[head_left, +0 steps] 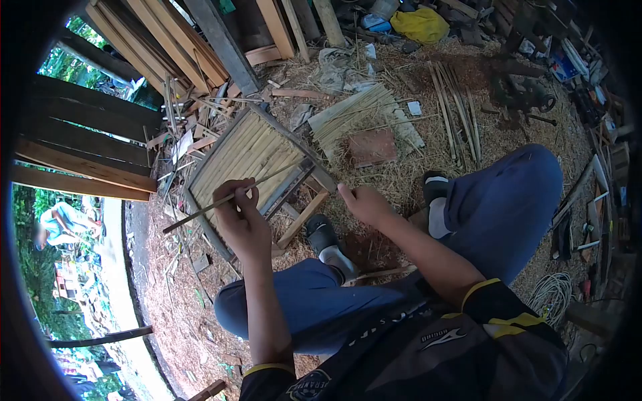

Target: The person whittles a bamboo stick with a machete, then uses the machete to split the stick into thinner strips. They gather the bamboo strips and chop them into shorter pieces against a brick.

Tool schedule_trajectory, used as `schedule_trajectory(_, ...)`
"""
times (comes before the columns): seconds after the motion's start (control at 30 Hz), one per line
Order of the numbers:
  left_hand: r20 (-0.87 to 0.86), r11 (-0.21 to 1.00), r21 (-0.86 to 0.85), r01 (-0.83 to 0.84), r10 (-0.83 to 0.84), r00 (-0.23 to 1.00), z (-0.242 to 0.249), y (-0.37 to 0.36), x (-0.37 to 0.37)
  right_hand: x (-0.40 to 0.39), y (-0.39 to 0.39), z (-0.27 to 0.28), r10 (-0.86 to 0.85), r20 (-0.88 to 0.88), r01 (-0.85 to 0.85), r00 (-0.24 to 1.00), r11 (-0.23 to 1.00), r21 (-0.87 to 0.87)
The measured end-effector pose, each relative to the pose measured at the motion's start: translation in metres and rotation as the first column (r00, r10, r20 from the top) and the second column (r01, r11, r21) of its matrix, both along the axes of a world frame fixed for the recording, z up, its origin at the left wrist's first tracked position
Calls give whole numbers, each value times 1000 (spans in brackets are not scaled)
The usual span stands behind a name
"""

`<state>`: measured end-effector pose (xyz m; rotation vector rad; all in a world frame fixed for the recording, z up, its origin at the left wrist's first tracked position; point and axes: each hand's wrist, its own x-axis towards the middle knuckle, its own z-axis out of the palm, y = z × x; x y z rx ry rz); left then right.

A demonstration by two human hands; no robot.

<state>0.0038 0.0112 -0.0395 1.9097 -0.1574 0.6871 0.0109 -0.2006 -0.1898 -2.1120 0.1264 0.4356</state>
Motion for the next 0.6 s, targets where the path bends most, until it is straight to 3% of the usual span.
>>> schedule_trajectory(0.1,-9,1000,19,2,-2,1000,1,-2,0,-4,10,14,7,73,-7,997,1000,-11)
schedule_trajectory(0.2,-39,998,67,22,-19,999,1,0,-2,-17,25,51,72,234,-101,969,988,114)
schedule_trajectory(0.3,-61,995,94,33,-27,998,2,5,-4,-19,26,47,57,275,-81,960,994,77)
schedule_trajectory(0.4,-41,999,51,17,-15,999,0,6,-4,-8,12,0,-35,37,35,999,999,-3)
schedule_trajectory(0.5,-33,999,38,21,-19,999,2,1,-4,-5,6,0,5,5,-5,1000,1000,-14)
schedule_trajectory(0.6,-44,998,67,19,-16,999,1,-4,-9,-18,35,27,-48,304,2,951,989,151)
